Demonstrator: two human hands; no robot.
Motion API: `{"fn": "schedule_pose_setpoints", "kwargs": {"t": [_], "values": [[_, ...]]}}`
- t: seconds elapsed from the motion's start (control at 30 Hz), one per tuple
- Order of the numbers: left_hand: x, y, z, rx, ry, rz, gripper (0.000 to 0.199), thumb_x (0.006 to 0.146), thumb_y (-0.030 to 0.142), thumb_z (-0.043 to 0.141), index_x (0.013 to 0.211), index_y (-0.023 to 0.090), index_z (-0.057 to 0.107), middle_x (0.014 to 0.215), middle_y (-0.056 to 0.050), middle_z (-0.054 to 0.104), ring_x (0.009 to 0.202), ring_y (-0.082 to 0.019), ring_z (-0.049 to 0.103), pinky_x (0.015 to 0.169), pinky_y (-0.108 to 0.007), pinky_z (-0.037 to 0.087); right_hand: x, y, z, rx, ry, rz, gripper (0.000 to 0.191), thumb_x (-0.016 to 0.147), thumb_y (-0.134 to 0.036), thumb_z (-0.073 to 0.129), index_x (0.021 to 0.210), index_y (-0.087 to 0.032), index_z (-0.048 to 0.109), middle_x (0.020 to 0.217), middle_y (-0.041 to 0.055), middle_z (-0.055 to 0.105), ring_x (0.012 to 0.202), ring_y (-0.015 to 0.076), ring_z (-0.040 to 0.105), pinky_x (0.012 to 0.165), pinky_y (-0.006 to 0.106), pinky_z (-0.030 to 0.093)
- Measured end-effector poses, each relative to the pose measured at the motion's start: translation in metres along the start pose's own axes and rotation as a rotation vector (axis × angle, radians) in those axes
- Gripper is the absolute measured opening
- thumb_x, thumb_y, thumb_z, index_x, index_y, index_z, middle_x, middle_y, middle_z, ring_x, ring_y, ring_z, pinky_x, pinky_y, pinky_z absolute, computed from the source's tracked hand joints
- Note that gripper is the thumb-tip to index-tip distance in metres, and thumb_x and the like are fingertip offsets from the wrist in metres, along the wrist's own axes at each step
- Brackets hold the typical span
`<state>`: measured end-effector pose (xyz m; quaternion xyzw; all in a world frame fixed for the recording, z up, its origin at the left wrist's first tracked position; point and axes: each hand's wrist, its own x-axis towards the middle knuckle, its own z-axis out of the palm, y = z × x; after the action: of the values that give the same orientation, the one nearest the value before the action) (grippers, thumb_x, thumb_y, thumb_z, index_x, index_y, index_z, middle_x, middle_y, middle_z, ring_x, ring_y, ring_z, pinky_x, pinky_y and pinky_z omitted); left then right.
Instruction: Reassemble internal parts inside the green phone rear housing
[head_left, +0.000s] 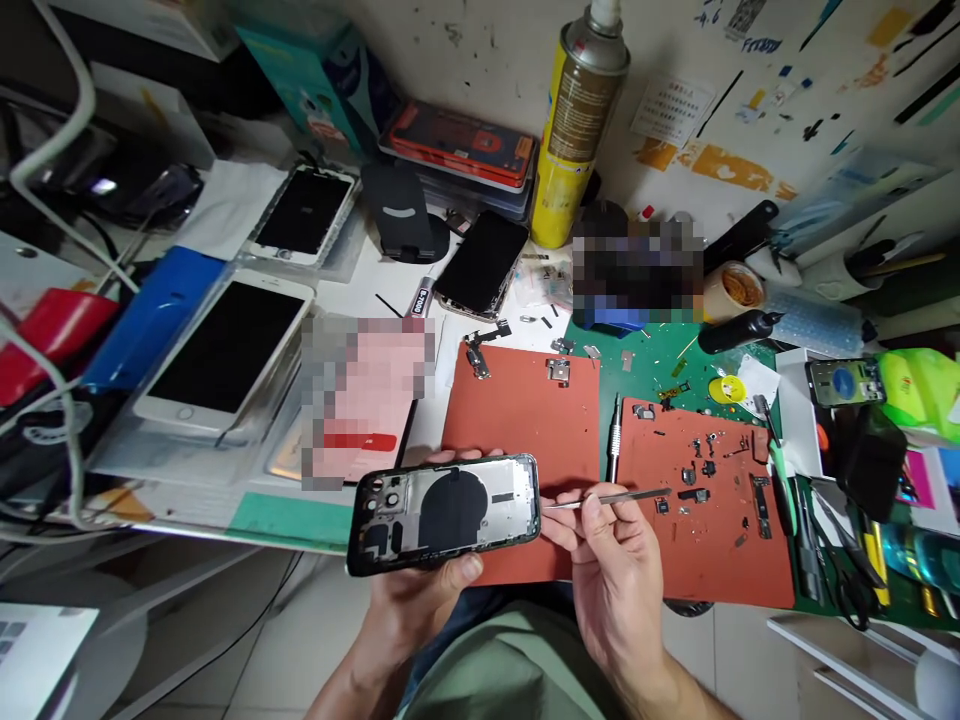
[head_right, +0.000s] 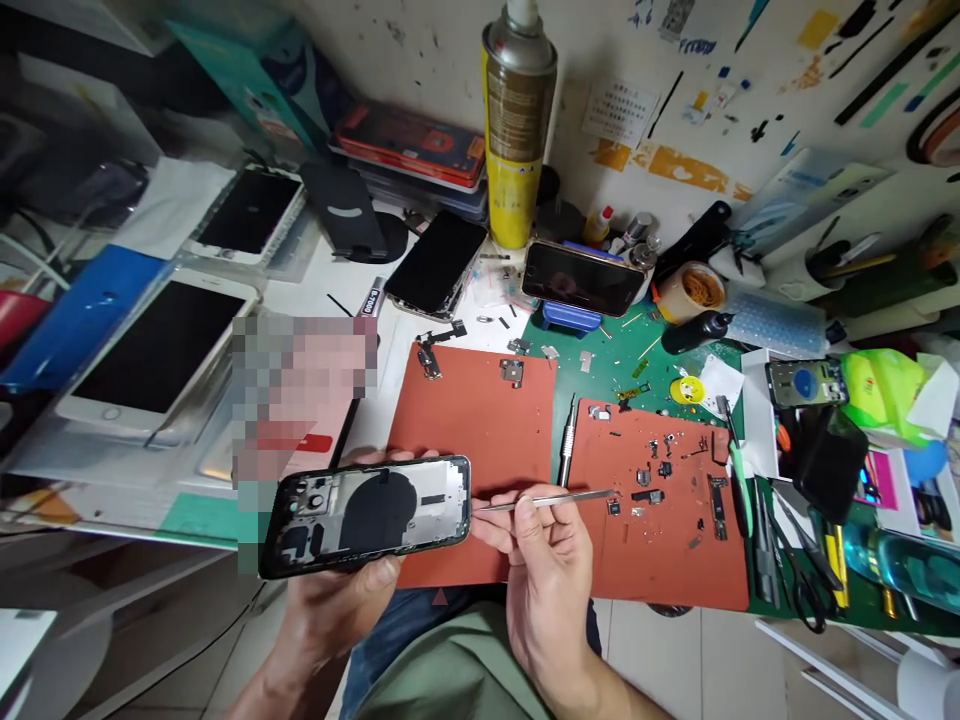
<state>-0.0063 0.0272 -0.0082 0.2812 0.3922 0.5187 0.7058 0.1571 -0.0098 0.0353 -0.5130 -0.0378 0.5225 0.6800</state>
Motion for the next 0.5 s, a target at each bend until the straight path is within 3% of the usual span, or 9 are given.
{"fn": "schedule_pose_setpoints", "kwargs": {"t": [0.23,0.5], "values": [[-0.0013,-0.0019,-0.0027,-0.001,-0.019,-0.019,0.082,0.085,0.025,0.09,0.156,0.043,0.056,0.157,-0.007,0.067,0.145,-0.038,0.064,0.122,-0.058,0.054,-0.0006,-0.0011,0.0001,-0.013,-0.007,0.002,0.02,0.091,-0.036,0.089,0.09,-0.021,0.075,0.093,0.0048,0.083,0.088,0.026,0.086,0.081,0.039,0.073],[-0.001,-0.0066,-0.0061,0.176,0.008,-0.027,0.079,0.082,0.034,0.092,0.154,0.033,0.06,0.151,-0.012,0.07,0.145,-0.04,0.063,0.12,-0.057,0.056,0.002,0.0021,-0.0082,-0.048,0.021,0.008,0.018,0.092,-0.036,0.089,0.091,-0.021,0.078,0.097,0.0065,0.084,0.086,0.0201,0.085,0.084,0.033,0.071]]}}
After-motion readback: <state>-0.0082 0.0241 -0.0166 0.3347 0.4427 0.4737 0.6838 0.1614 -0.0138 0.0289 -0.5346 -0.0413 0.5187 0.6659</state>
